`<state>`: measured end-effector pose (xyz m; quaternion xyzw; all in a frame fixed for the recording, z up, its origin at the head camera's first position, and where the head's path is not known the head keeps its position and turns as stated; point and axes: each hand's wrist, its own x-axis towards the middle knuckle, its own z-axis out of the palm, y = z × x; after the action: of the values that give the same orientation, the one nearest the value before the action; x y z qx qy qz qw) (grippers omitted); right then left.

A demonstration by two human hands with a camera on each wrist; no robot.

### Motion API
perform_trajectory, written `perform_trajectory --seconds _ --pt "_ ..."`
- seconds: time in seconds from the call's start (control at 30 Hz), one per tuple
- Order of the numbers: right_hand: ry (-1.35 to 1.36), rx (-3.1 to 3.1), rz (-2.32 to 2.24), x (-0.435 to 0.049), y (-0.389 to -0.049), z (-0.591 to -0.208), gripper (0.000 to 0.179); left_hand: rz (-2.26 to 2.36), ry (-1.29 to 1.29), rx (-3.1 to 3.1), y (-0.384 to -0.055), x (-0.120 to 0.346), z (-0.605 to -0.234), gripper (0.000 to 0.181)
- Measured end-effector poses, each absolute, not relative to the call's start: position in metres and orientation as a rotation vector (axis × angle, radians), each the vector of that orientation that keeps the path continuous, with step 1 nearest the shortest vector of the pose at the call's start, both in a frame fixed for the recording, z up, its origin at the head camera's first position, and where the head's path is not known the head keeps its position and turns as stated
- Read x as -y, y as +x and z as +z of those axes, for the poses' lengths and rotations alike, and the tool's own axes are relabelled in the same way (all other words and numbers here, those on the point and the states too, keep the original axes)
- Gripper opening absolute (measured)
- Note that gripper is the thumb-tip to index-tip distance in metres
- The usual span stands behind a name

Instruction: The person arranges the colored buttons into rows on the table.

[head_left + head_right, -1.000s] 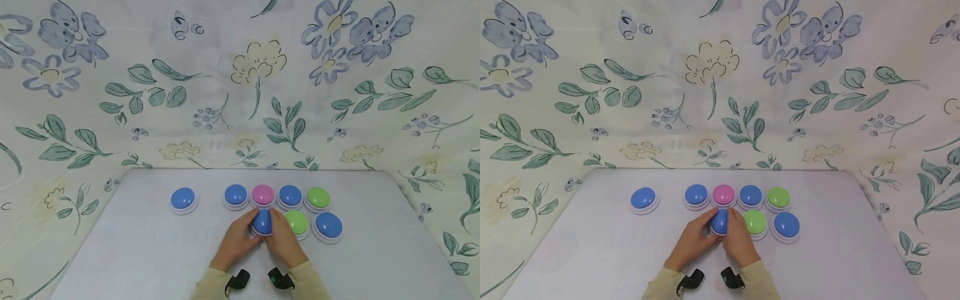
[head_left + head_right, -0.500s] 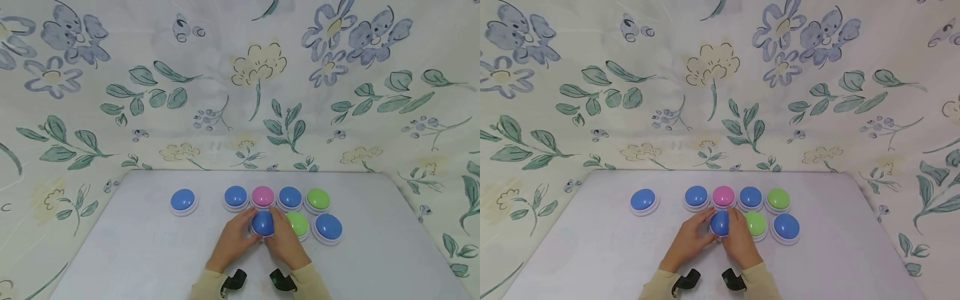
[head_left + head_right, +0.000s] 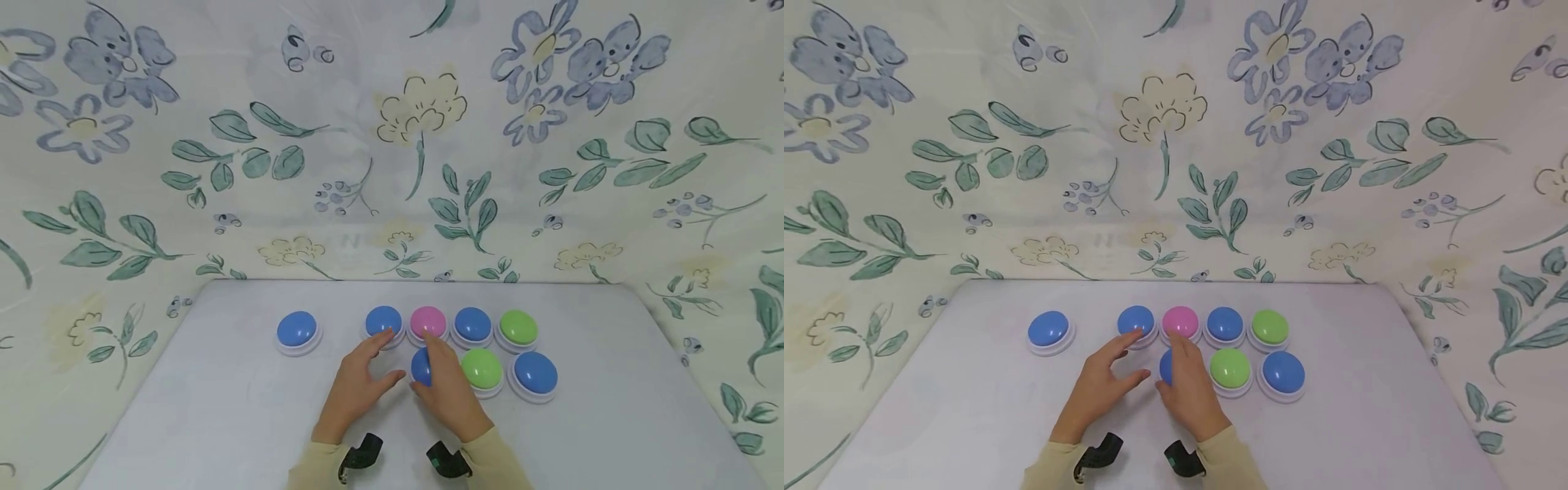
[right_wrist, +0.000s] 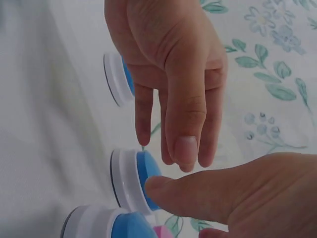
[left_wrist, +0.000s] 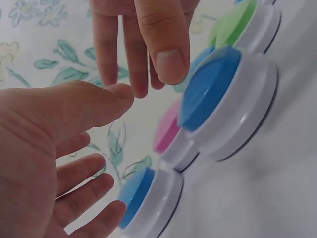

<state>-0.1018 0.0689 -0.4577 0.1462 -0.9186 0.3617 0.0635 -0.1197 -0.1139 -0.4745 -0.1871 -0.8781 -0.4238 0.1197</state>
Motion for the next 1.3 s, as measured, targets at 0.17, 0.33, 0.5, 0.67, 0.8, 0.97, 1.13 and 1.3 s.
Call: perform_trajectory --seconds 0.17,0.33,0.5,0.67,0.8,0.97,1.13,1.3 --pt "0.481 2.761 1.124 -0.059 -0.108 -0.453 0.079 -1.217 -0.499 2.593 -0.119 0.127 -0.468 0.064" --pt "0.509 2.779 1.161 -0.047 -0.113 -0.450 0.078 -1.189 -0.453 2.616 -0.120 0.141 -0.465 0.065" --pt "0.500 2.809 1.169 -0.032 -0.119 -0.450 0.079 -1.149 -0.409 2.638 -0.122 0.156 -0.462 0.066" --pt "0.505 2.791 1.241 -0.017 -0.126 -0.453 0.079 -1.126 -0.389 2.615 -0.123 0.172 -0.455 0.067" --pt "0.501 2.787 1.286 -0.006 -0.132 -0.454 0.078 -1.104 -0.362 2.573 -0.126 0.184 -0.452 0.067" --pt "0.496 2.792 1.304 0.009 -0.139 -0.456 0.078 -1.085 -0.291 2.552 -0.128 0.200 -0.451 0.066" --pt "0.540 2.753 1.317 0.025 -0.147 -0.462 0.078 -1.080 -0.180 2.536 -0.129 0.214 -0.455 0.067" --pt "0.581 2.754 1.333 0.040 -0.154 -0.465 0.076 -1.093 -0.070 2.529 -0.130 0.225 -0.459 0.070"
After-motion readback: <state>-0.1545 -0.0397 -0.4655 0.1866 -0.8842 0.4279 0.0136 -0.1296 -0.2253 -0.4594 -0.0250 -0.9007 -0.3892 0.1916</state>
